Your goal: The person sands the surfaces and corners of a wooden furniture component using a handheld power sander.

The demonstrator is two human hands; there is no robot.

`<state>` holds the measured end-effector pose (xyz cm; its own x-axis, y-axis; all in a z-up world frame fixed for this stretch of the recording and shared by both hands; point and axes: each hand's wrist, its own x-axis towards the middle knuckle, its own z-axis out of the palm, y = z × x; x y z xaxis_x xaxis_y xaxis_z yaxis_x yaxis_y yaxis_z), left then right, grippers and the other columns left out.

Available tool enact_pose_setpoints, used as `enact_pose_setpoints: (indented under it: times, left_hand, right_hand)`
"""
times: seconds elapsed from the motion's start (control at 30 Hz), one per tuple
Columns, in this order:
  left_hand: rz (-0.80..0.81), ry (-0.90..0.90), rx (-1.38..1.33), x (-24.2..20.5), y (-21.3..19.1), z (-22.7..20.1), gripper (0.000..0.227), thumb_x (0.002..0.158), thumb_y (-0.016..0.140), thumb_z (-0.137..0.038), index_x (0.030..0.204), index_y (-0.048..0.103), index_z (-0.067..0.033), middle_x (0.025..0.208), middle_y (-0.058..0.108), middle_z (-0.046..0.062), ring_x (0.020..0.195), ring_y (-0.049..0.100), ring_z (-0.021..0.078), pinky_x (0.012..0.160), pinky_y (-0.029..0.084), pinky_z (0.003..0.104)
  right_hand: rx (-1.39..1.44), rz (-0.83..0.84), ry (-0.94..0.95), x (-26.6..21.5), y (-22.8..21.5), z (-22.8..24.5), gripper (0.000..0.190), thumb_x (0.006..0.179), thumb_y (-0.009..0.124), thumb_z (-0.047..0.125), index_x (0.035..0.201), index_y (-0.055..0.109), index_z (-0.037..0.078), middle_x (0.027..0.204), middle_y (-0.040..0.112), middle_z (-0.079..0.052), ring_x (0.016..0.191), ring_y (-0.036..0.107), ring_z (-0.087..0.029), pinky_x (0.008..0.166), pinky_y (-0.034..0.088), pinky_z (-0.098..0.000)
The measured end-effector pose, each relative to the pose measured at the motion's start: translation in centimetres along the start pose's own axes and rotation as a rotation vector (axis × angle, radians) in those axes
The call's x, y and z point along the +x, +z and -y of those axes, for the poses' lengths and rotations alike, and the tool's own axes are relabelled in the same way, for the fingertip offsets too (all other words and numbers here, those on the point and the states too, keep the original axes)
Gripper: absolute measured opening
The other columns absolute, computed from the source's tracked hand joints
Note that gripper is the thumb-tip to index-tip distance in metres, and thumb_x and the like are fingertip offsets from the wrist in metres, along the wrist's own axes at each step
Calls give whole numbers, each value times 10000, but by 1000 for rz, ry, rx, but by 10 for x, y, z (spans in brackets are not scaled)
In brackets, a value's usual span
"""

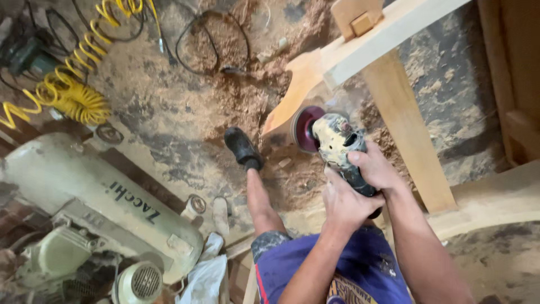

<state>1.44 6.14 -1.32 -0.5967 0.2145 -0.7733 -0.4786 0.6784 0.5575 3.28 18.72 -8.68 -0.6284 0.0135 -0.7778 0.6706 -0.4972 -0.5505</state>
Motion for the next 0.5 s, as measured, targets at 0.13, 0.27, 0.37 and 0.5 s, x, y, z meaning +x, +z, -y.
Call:
enact_pose_setpoints:
  times: [0.13, 0.27, 0.37, 0.5]
  left_hand:
    - [23, -53, 12, 12, -4, -11, 1100, 565, 917, -382, 1321, 332, 161, 1040, 667, 292, 952, 680, 477, 827, 570, 512]
    - [7, 4, 8, 18, -1, -16, 1248, 549, 919, -342, 1435, 221, 192, 1106, 654, 296, 999, 671, 474, 855, 551, 513]
    - [-16, 8, 69, 13, 1, -16, 1256, 511, 950, -352, 1383, 225, 188, 1194, 603, 318, 1033, 649, 486, 852, 541, 516]
    - [11, 51, 101, 24, -3, -20, 1184, 582, 901, -356, 1424, 256, 170, 1203, 619, 308, 1048, 663, 472, 891, 553, 500]
  right_hand:
    - [-5, -10, -3, 16, -8, -5, 674, 840, 737, 450, 1295, 631, -36, 1142, 731, -91, 996, 697, -187, 882, 575, -348]
    - [50, 16, -53, 25, -21, -8, 686, 866, 694, 484, 1328, 620, -18, 1166, 727, -85, 1014, 693, -176, 893, 580, -347]
    - [1, -17, -16, 21, -28, -20, 651, 871, 683, 459, 1323, 629, -6, 1145, 729, -86, 991, 692, -173, 864, 569, -337]
    - [56, 35, -25, 34, -39, -29, 543, 991, 595, 433, 1246, 658, -42, 1102, 724, -107, 953, 685, -178, 858, 579, -341]
